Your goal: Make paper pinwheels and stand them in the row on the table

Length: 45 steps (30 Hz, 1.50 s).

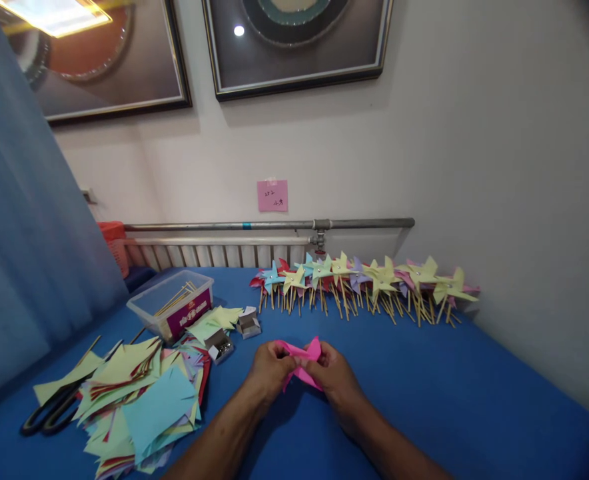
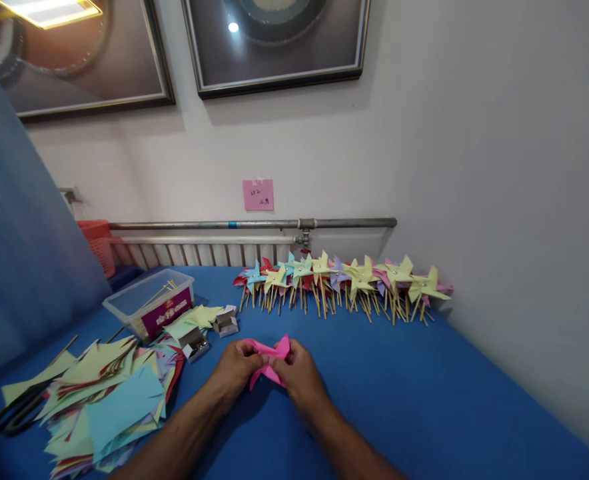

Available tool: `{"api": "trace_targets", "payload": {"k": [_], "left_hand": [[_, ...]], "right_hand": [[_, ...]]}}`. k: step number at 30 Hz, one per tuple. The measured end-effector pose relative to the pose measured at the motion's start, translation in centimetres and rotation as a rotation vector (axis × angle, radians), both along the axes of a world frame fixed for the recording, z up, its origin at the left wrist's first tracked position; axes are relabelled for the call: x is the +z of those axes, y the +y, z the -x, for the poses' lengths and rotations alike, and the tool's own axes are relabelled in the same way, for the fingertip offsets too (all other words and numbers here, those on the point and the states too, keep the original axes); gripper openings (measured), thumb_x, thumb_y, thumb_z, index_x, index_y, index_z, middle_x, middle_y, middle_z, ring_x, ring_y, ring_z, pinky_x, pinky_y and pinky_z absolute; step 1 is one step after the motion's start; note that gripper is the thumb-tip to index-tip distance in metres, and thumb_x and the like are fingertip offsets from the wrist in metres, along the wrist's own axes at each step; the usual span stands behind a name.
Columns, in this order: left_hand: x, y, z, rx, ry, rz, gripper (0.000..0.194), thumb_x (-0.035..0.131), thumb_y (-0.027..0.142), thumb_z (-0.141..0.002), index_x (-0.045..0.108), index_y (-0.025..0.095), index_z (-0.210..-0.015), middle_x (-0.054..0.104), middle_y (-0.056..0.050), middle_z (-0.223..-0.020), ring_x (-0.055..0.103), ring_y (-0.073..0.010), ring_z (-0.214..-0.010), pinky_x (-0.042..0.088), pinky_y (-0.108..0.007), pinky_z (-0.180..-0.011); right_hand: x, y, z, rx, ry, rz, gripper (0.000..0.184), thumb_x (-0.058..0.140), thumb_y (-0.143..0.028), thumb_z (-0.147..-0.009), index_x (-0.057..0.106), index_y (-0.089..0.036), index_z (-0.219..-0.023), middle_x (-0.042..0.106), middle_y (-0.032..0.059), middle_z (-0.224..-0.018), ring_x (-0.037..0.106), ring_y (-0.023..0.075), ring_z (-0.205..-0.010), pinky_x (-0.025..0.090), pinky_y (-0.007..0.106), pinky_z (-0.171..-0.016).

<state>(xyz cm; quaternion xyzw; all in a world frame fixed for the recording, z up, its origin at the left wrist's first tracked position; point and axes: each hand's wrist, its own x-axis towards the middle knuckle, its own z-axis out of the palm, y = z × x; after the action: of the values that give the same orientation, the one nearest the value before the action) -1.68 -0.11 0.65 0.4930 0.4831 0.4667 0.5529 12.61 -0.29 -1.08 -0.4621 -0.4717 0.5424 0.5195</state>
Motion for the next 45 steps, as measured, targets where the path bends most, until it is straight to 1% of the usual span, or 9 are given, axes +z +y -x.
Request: {"api": "trace_targets", "payload": {"k": [7,16,18,21,23,26,30,35,45], "left_hand": [[0.6,-0.2,0.1,-0.049,-0.022,-0.002,0.032,0.078,0.04,-0.06,0.07,0.011,-0.071,0.06,0.0,-0.056,0.051,-0.0107,-0.051,0.036,-0.023,-0.052],[0.8,0.2,0.6,-0.059,0.052,-0.074,0.023,0.073,0.032,-0.064,0.066,0.013,-0.073,0.059,0.002,-0.059,0.048,-0.0091,-0.053,0.035,-0.022,-0.054],[1.7,0.2,1.8,-0.047,0.252,-0.137,0.017,0.067,0.03,-0.073,0.067,0.014,-0.077,0.062,0.001,-0.064,0.053,-0.0112,-0.058,0.037,-0.022,-0.058],[3.7,0.1,4.5,0.055,0.87,-0.27,0.017,0.056,0.026,-0.085,0.07,0.017,-0.081,0.07,-0.005,-0.078,0.064,-0.0176,-0.076,0.041,-0.025,-0.067],[4.9,-0.1,6.6,0.194,1.3,-0.224,0.025,0.049,0.022,-0.09,0.073,0.017,-0.087,0.074,-0.012,-0.089,0.069,-0.0242,-0.086,0.045,-0.03,-0.073],[6.0,-0.2,9.3,0.226,1.576,-0.074,0.035,0.041,0.023,-0.092,0.075,0.017,-0.097,0.076,-0.018,-0.101,0.072,-0.0318,-0.093,0.049,-0.036,-0.075],[5.7,0.0,11.0,0.169,1.627,0.017,0.033,0.045,0.019,-0.089,0.077,0.017,-0.098,0.077,-0.019,-0.102,0.072,-0.0306,-0.098,0.051,-0.036,-0.08],[4.8,0.8,10.9,0.152,1.614,0.021,0.031,0.049,0.02,-0.087,0.077,0.017,-0.099,0.077,-0.019,-0.107,0.072,-0.0324,-0.1,0.052,-0.037,-0.08],[4.3,1.7,10.9,0.151,1.534,0.0,0.028,0.05,0.02,-0.085,0.077,0.021,-0.093,0.077,-0.016,-0.105,0.072,-0.032,-0.098,0.05,-0.037,-0.079]], "right_hand": [[1.6,-1.5,0.0,0.104,0.182,0.112,0.037,0.084,-0.043,-0.063,0.067,-0.017,-0.084,0.062,-0.0024,-0.068,0.052,0.011,-0.058,0.046,0.026,-0.059],[0.2,0.0,-0.5,0.028,-0.059,-0.065,0.033,0.077,-0.045,-0.068,0.068,-0.016,-0.078,0.065,0.0,-0.067,0.054,0.0147,-0.062,0.042,0.026,-0.06],[0.1,0.1,-0.7,0.024,-0.088,-0.081,0.031,0.074,-0.045,-0.069,0.067,-0.016,-0.077,0.064,-0.0004,-0.065,0.053,0.0143,-0.06,0.041,0.025,-0.058],[0.2,0.1,-0.9,0.033,-0.062,-0.074,0.029,0.072,-0.044,-0.071,0.067,-0.017,-0.08,0.065,0.0005,-0.069,0.054,0.0144,-0.06,0.043,0.026,-0.058],[0.3,0.0,-1.1,0.025,-0.038,-0.057,0.029,0.072,-0.044,-0.071,0.066,-0.018,-0.081,0.067,0.0015,-0.073,0.057,0.0158,-0.062,0.047,0.027,-0.06],[0.3,0.2,-1.2,0.01,-0.022,-0.038,0.028,0.073,-0.043,-0.07,0.064,-0.018,-0.081,0.067,0.0014,-0.073,0.06,0.0168,-0.063,0.049,0.028,-0.062],[-0.4,0.6,-1.2,0.017,-0.031,-0.036,0.028,0.072,-0.043,-0.07,0.063,-0.019,-0.079,0.063,-0.0001,-0.068,0.057,0.0153,-0.06,0.048,0.027,-0.06],[-1.1,0.8,-1.2,0.007,-0.036,-0.059,0.028,0.072,-0.044,-0.071,0.062,-0.018,-0.077,0.062,-0.0007,-0.067,0.055,0.0149,-0.061,0.047,0.027,-0.06],[0.9,-0.5,-0.7,0.019,0.038,-0.031,0.026,0.075,-0.04,-0.067,0.06,-0.019,-0.072,0.058,-0.0021,-0.066,0.05,0.0132,-0.059,0.045,0.027,-0.059]]}}
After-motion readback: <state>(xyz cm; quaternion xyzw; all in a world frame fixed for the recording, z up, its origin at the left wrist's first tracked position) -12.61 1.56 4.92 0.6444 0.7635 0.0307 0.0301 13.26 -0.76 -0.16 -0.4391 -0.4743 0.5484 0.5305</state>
